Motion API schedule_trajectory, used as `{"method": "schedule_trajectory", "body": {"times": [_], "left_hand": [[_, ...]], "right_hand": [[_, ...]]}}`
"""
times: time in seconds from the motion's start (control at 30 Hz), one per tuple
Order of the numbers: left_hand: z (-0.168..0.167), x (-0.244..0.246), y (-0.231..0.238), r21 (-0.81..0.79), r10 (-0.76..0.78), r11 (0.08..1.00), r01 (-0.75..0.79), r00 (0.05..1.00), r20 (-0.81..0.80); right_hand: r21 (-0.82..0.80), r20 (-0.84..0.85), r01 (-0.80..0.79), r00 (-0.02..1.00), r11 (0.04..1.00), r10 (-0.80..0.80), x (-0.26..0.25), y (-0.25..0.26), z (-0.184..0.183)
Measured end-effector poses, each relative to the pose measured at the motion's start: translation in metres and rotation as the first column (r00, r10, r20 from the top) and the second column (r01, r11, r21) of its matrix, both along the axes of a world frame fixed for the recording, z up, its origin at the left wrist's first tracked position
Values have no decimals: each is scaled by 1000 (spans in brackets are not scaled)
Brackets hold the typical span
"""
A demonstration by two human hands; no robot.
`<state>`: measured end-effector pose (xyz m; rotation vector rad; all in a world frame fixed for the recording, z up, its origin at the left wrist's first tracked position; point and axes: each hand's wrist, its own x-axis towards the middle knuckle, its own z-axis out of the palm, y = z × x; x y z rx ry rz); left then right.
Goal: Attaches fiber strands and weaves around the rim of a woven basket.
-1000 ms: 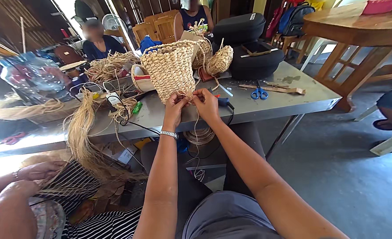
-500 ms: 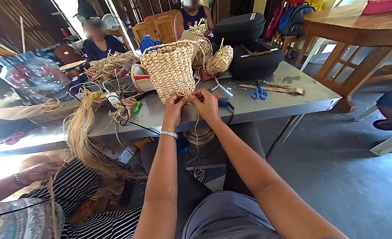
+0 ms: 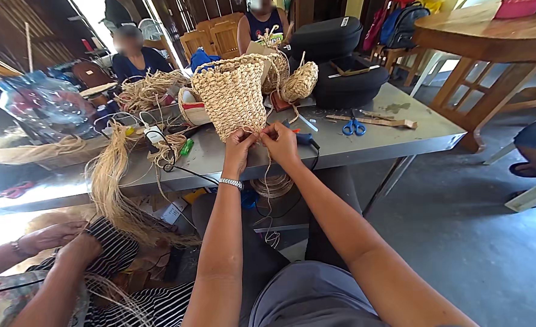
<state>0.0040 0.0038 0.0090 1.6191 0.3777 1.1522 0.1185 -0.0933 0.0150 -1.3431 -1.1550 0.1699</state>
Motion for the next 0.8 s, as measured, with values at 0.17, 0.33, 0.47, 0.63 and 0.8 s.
{"method": "schedule_trajectory", "body": {"times": [0.17, 0.33, 0.47, 0.63, 0.8], "left_hand": [[1, 0, 0, -8, 5, 1000, -5, 1000, -14], [0, 0, 1, -22, -3, 1000, 2, 1000, -14], [0, 0, 1, -33, -2, 999, 2, 1000, -17], [0, 0, 2, -28, 3, 1000, -4, 1000, -20], [1, -1, -1, -2, -19, 1000, 19, 1000, 12]], "right_hand": [[-24, 24, 0, 1000, 1000, 0, 1, 0, 0], [-5, 43, 6, 999, 1000, -6, 0, 0, 0], [11, 45, -1, 999, 1000, 1, 0, 0, -1], [16, 56, -15, 998, 1000, 14, 1, 1, -2], [51, 8, 20, 1000, 998, -20, 0, 1, -2]]}}
